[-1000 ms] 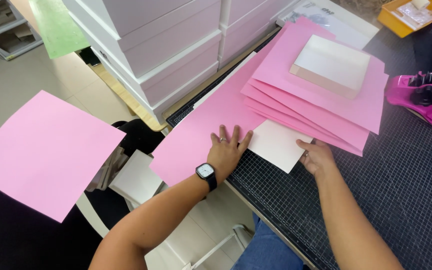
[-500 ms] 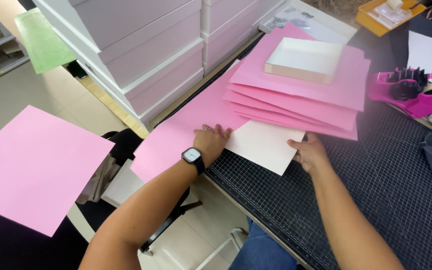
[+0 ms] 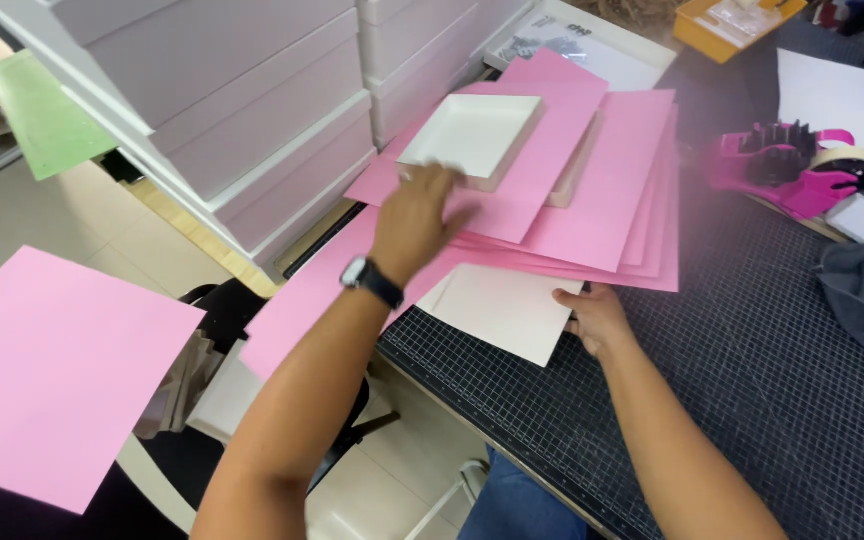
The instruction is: Applying glue to paper and wrapping a small box on a workbench
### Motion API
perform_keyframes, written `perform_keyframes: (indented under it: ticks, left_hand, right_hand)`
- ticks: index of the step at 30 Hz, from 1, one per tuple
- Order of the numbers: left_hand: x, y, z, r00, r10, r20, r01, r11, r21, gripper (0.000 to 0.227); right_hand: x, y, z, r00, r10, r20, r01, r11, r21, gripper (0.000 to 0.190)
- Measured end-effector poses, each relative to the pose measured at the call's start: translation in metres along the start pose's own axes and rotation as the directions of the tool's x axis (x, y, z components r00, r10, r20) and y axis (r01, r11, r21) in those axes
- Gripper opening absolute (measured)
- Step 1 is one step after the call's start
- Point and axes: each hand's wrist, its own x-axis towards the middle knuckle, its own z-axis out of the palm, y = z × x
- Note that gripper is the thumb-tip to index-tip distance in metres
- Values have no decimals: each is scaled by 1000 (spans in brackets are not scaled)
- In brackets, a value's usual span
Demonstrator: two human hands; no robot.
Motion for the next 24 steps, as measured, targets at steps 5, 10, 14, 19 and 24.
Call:
perform_keyframes:
  ticks: [5, 10, 14, 19, 24]
  left_hand:
    - [62, -32, 50, 981, -169, 92, 183, 969, -168, 74]
    - [89, -29, 116, 969, -185, 161, 200, 976, -83, 44]
    - [116, 18, 125, 991, -107, 80, 112, 992, -59, 37]
    - [131, 101, 167, 983, 142, 118, -159, 976, 150, 32]
    - [124, 131, 141, 984, 78, 159, -93, 992, 83, 43]
  right_hand:
    - [-20, -6, 10, 998, 44, -38, -44, 999, 4, 80]
    - [-29, -9, 16, 998, 4, -61, -4, 1000, 2, 84]
    - [-35, -14, 22, 996, -5, -90, 5, 1000, 0, 81]
    - [-32, -9, 22, 998, -7, -63, 7, 1000, -8, 84]
    - [-25, -2, 16, 998, 9, -57, -9, 1000, 0, 85]
